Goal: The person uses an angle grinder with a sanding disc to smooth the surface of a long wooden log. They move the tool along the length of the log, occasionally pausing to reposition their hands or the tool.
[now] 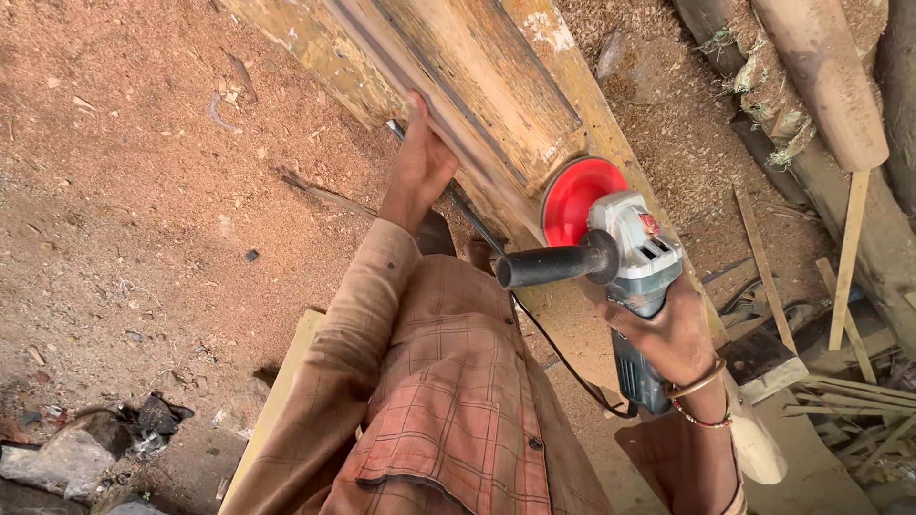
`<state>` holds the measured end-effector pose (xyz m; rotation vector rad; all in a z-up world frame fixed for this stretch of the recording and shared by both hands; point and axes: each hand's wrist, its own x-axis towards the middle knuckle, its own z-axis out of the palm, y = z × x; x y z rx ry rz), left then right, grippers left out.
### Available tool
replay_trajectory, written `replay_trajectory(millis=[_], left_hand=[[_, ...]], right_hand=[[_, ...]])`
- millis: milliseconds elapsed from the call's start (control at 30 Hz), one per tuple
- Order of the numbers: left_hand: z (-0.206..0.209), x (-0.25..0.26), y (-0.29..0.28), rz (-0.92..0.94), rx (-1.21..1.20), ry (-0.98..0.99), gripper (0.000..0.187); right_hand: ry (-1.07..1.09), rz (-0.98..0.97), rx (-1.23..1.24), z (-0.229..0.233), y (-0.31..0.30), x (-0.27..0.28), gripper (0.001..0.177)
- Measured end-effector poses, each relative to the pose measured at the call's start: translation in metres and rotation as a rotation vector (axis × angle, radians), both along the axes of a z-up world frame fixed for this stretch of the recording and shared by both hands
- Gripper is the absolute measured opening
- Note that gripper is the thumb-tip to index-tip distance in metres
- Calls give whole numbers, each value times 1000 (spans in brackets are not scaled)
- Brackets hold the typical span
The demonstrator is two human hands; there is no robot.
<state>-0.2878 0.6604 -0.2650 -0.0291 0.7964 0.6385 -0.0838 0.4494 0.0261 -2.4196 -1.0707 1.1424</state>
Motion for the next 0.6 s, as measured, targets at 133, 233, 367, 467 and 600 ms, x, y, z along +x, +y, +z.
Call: replay_trajectory(millis=[133,233,367,467,600], left_hand=[[101,-65,-4,-219,199,555,56],[193,-81,-7,-372,639,537,37],[283,-64,0,-719,1478,641,46],[321,-57,-10,-805,1673,686,53],[330,-42,-6,-911,1683,690,55]], right_hand=[[-41,-53,34,7,-11,-12,61],[-83,-81,-7,7,-10,-20,63],[-109,-69,4,2,3,-21,67],[-56,-28,43,5,-4,-22,67],[-134,36,89,2,-8,-24,68]])
